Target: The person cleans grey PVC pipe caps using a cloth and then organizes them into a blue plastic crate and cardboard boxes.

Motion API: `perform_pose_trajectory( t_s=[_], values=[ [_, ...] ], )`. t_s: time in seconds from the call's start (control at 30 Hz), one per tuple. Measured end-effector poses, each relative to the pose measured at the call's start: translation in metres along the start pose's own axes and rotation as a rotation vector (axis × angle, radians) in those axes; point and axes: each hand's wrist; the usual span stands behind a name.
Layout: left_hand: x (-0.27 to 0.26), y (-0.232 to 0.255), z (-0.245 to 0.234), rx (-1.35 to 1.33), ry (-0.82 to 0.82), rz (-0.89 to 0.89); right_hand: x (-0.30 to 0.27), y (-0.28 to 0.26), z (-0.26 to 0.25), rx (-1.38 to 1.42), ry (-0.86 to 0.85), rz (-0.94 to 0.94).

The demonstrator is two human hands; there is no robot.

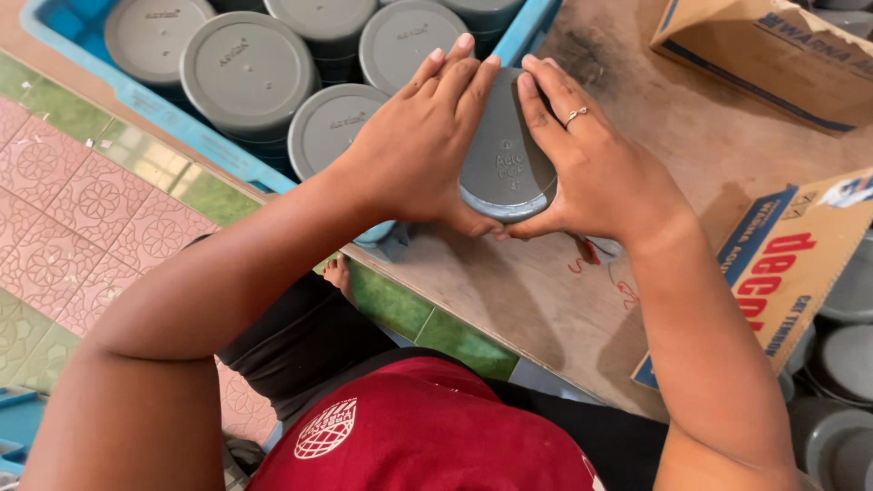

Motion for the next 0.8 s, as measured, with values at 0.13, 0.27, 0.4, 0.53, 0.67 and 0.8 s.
perform_pose_trajectory(
  t_s=[0.13,0.27,0.4,0.53,0.67,0.8],
  values=[
    [-0.009,-0.02,-0.007,0.002,0.05,0.012,0.023,-0.004,0.0,-0.016,0.005,-0.024],
    [-0.015,-0.04,-0.013,-0.004,-0.02,-0.053,0.049,-0.007,-0.001,-0.004,-0.02,-0.039],
    [-0.019,-0.06,-0.021,-0.055,-0.026,-0.097,0.075,-0.005,-0.001,-0.01,-0.052,-0.013],
    [-0.02,-0.085,-0.029,-0.035,-0.035,-0.102,0.102,-0.003,-0.001,-0.021,-0.016,-0.076],
    [-0.024,-0.109,-0.036,0.027,-0.037,-0.144,0.13,-0.003,-0.003,-0.039,-0.052,-0.06],
    [-0.032,-0.132,-0.043,0.01,-0.024,-0.18,0.162,-0.007,-0.006,0.004,-0.112,-0.03]
  ],
)
Point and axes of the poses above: each hand's wrist, its own x-axis towards the middle knuckle, its own z-axis out of the palm, y = z × x, and after that the axes turned 6 degrees about -y, right-handed
